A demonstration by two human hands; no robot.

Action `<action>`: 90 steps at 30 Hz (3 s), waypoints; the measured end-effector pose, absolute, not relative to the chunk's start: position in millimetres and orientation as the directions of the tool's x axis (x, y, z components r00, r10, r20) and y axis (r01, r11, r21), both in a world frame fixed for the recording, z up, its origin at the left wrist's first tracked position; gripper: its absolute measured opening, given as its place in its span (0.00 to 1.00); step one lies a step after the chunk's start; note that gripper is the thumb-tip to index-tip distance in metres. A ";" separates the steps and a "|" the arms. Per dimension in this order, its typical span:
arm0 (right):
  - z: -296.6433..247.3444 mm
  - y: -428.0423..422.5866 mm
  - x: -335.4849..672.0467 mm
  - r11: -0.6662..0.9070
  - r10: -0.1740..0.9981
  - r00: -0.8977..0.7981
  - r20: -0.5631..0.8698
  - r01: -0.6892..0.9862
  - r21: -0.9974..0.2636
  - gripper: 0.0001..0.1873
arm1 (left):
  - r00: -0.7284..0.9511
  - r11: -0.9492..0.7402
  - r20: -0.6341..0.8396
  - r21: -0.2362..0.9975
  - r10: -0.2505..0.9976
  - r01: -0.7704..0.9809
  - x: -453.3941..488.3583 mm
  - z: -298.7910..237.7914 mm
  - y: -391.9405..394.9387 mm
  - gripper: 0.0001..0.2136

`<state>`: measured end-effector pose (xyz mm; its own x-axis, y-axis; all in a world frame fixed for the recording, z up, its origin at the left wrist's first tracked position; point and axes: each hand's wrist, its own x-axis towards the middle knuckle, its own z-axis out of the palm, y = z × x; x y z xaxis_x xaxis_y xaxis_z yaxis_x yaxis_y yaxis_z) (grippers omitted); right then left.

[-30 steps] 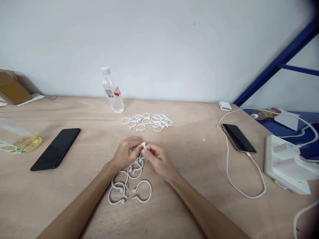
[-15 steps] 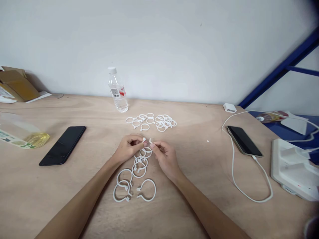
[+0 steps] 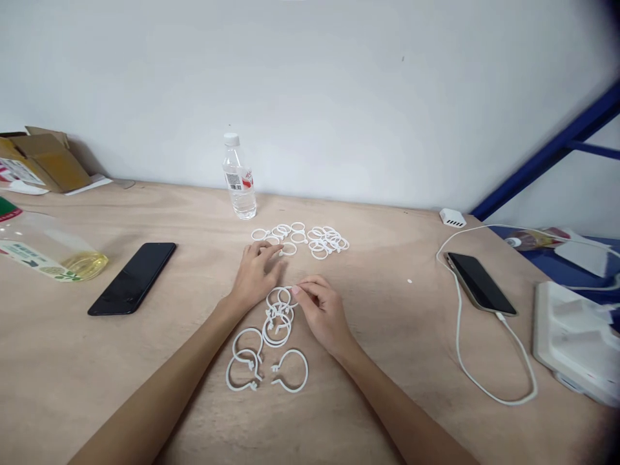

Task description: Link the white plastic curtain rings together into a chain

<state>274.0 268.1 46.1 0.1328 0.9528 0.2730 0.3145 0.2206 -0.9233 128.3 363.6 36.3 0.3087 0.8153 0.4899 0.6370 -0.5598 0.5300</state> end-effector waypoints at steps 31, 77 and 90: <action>48.5 266.5 277.3 0.164 0.983 0.050 0.174 0.171 -0.972 0.09 | 0.504 0.169 -0.067 0.973 0.861 -0.160 128.5 76.2 325.5 0.14; 50.8 265.0 280.8 0.153 0.988 0.000 0.153 0.049 -0.987 0.18 | 0.429 -0.289 0.107 0.876 0.897 0.386 140.6 59.6 325.5 0.18; 36.7 273.0 277.3 0.207 0.914 0.311 0.261 0.198 -0.958 0.08 | 0.456 -0.387 0.150 0.783 0.877 0.487 126.4 68.8 335.9 0.09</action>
